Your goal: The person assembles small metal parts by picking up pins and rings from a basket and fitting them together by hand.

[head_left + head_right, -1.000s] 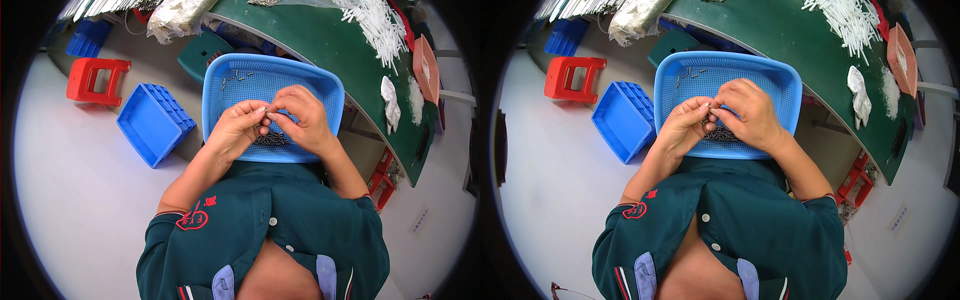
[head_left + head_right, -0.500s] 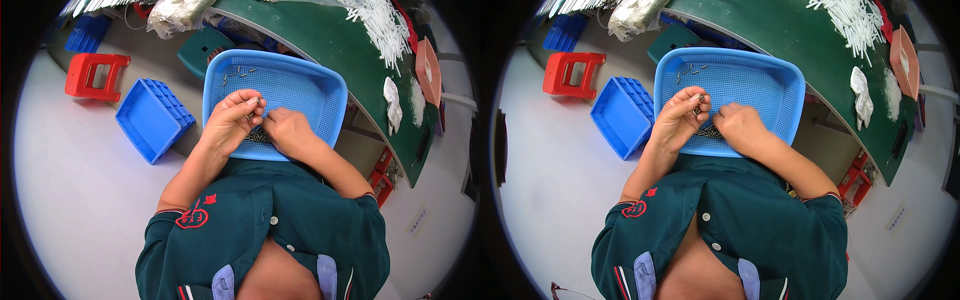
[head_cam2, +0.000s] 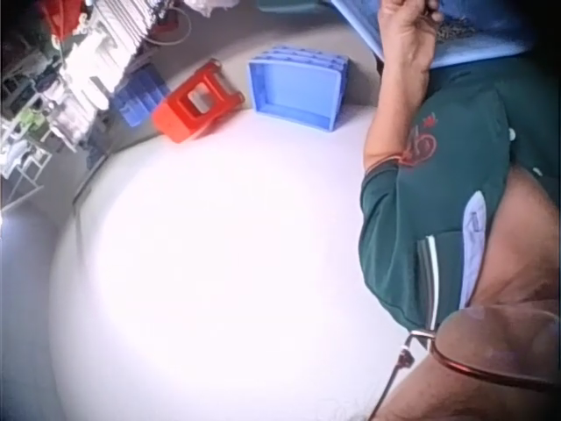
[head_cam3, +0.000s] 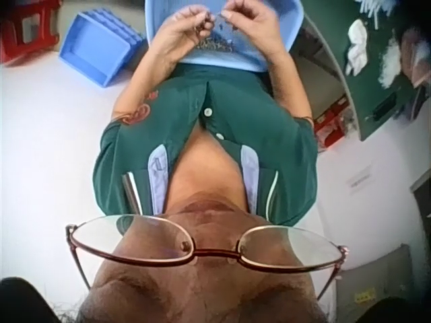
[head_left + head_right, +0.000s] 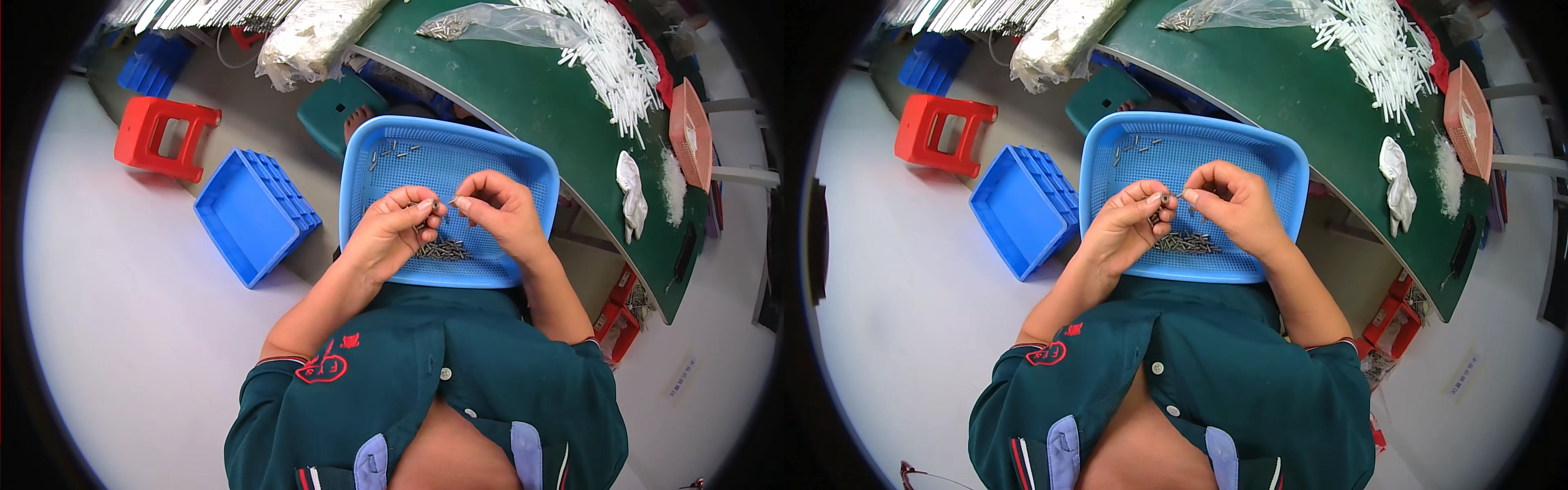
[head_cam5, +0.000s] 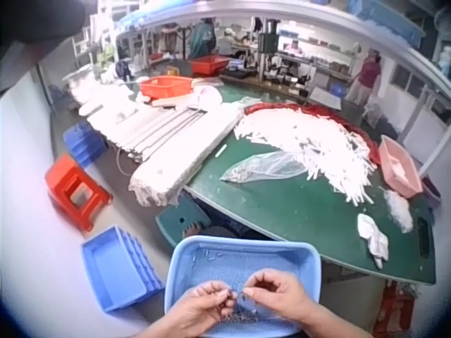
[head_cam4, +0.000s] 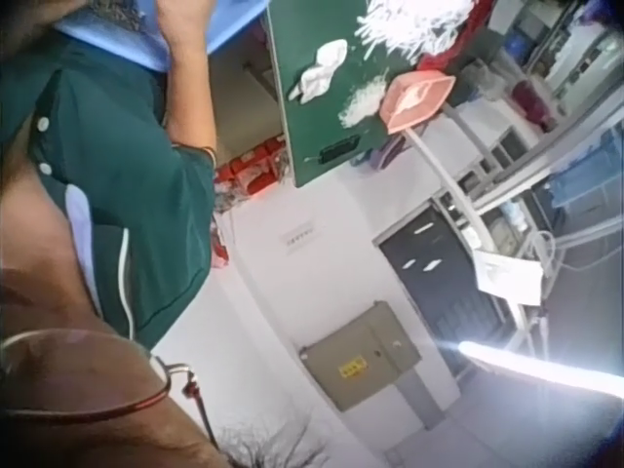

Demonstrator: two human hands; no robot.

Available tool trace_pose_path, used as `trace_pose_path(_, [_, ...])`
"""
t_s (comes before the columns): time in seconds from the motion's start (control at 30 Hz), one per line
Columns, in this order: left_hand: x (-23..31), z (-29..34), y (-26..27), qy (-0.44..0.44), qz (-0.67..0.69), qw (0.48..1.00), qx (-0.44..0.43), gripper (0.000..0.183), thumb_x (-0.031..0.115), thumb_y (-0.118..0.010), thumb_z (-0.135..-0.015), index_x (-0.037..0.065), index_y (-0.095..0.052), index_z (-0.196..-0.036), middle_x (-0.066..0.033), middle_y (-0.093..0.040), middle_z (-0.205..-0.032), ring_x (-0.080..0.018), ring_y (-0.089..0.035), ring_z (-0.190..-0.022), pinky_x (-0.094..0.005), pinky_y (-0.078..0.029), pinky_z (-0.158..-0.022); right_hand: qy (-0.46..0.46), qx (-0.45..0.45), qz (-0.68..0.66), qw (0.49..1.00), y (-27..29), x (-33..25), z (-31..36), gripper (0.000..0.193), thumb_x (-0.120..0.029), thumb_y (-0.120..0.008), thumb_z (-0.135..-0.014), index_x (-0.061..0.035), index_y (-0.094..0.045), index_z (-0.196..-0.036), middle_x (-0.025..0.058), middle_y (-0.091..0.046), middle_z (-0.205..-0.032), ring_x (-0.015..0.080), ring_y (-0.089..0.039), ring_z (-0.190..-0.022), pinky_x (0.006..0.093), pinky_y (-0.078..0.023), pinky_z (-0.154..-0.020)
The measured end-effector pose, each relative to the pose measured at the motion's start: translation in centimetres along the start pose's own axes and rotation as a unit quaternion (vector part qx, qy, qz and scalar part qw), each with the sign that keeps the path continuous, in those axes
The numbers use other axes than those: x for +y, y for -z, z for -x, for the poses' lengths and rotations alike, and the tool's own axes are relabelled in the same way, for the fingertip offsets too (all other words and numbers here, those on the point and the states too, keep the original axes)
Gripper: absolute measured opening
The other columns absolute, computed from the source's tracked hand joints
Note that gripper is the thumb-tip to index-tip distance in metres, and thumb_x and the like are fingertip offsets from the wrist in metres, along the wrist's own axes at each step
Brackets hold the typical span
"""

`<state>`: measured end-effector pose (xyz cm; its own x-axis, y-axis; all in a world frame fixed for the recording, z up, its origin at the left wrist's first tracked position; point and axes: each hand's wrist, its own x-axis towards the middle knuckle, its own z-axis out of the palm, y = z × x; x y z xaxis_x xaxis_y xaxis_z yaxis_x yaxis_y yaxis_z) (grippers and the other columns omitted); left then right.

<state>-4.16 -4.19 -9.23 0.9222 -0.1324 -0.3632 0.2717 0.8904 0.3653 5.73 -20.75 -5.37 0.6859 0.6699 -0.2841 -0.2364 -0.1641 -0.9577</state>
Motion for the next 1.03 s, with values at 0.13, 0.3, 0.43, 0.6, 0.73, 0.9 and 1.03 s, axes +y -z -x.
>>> trace_pose_path(0.13, [-0.2,0.3,-0.2,0.0,-0.006,1.0,0.002,0.009,0.007,-0.059,-0.088,0.003,-0.058,-0.096,-0.0072,-0.061,-0.088,-0.0116,-0.056,-0.076,-0.0228,-0.046,-0.065,0.085,-0.029,-0.011,0.996,-0.2,0.6,0.0,0.005,-0.001,-0.062,-0.08,0.0001,-0.06,-0.085,0.0051,-0.057,-0.094,0.0114,-0.055,-0.087,0.0236,-0.045,-0.076])
trace_pose_path(0.3, [-0.3,0.2,-0.2,0.012,-0.007,1.0,0.008,0.008,0.007,-0.06,-0.087,0.003,-0.058,-0.095,-0.0062,-0.061,-0.086,-0.0118,-0.056,-0.076,-0.0231,-0.046,-0.065,0.085,-0.028,0.046,0.995,-0.5,0.6,-0.1,0.005,-0.002,-0.062,-0.08,0.0,-0.06,-0.084,0.0058,-0.055,-0.097,0.0121,-0.053,-0.092,0.0251,-0.044,-0.081])
trace_pose_path(0.43, [-0.2,-0.3,0.1,0.012,-0.007,1.0,0.009,0.009,0.008,-0.061,-0.087,0.003,-0.059,-0.094,-0.0058,-0.061,-0.085,-0.0119,-0.057,-0.076,-0.0233,-0.047,-0.065,0.119,-0.008,0.073,0.99,-0.6,0.7,-0.6,0.009,-0.007,-0.066,-0.077,-0.0041,-0.062,-0.085,0.0025,-0.059,-0.091,0.011,-0.056,-0.083,0.0242,-0.045,-0.069])
trace_pose_path(0.6, [0.0,-0.6,-0.2,0.013,-0.015,1.0,-0.01,0.01,0.011,-0.061,-0.088,0.004,-0.059,-0.094,-0.0035,-0.059,-0.082,-0.0108,-0.054,-0.071,-0.0237,-0.044,-0.062,0.138,-0.005,0.122,0.983,-0.7,-0.8,-0.6,0.011,-0.009,-0.066,-0.077,-0.0055,-0.062,-0.088,0.002,-0.057,-0.091,0.0125,-0.055,-0.085,0.025,-0.045,-0.068])
trace_pose_path(0.73, [-0.7,-0.3,0.2,0.018,-0.052,0.998,0.012,0.012,0.017,-0.061,-0.088,0.006,-0.059,-0.093,-0.0027,-0.06,-0.083,-0.0107,-0.054,-0.072,-0.0245,-0.042,-0.061,0.249,-0.009,0.24,0.938,-0.4,0.3,-0.4,0.017,-0.006,-0.07,-0.071,-0.0066,-0.062,-0.086,0.0058,-0.058,-0.092,0.0201,-0.056,-0.089,0.0292,-0.046,-0.074])
trace_pose_path(0.9, [-1.1,-0.5,1.0,0.035,-0.042,0.998,-0.026,0.014,0.018,-0.061,-0.088,0.006,-0.06,-0.095,-0.0023,-0.062,-0.089,-0.0113,-0.056,-0.077,-0.0263,-0.043,-0.066,0.285,0.046,0.273,0.918,-0.7,1.1,-0.2,0.015,-0.005,-0.071,-0.068,-0.0065,-0.06,-0.079,0.0063,-0.061,-0.086,0.0241,-0.059,-0.086,0.0332,-0.047,-0.075])
trace_pose_path(1.03, [-0.4,-0.9,0.1,0.009,-0.041,0.999,-0.023,0.016,0.015,-0.06,-0.089,0.004,-0.06,-0.1,-0.0052,-0.063,-0.091,-0.0142,-0.057,-0.081,-0.0276,-0.046,-0.072,0.322,0.056,0.298,0.897,-0.6,0.1,-0.5,0.014,-0.005,-0.07,-0.068,-0.0072,-0.061,-0.079,0.0072,-0.062,-0.086,0.0247,-0.06,-0.087,0.034,-0.047,-0.076])
